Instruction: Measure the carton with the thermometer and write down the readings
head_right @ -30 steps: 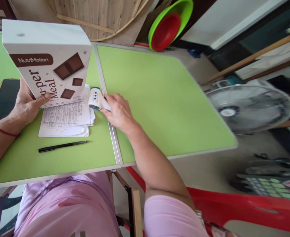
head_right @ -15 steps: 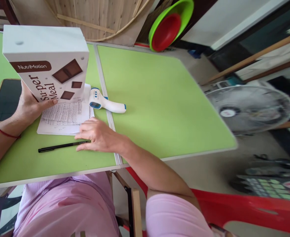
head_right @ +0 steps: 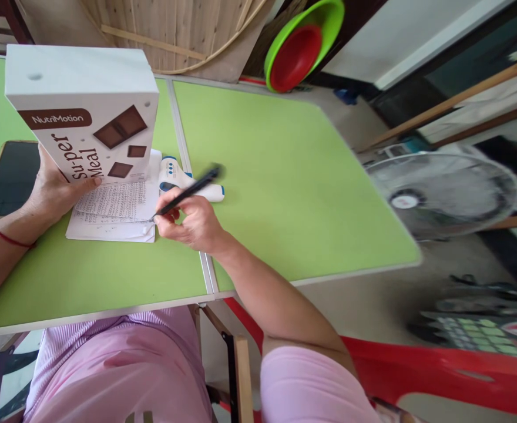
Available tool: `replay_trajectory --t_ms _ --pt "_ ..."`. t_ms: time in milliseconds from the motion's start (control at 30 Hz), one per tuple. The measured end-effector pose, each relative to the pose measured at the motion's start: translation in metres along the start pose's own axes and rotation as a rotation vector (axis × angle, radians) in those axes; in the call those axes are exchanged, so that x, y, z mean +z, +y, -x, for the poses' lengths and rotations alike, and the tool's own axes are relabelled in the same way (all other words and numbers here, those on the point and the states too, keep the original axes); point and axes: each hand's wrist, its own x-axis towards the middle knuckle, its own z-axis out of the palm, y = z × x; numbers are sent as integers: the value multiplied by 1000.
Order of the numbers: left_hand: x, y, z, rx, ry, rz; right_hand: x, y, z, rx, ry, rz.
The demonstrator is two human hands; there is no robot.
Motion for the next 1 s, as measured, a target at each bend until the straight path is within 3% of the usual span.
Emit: replay_trajectory --t_ms 133,400,667,1000 --pt "3 1 1 16 29 11 8 1 -3 145 145 -130" --pt "7 3 4 -82 23 80 28 22 -5 402 123 -197" --pt "4 3 5 -2 45 -27 29 21 -5 320 160 -22" --pt "3 0 3 58 36 -24 28 24 -3 272 105 27"
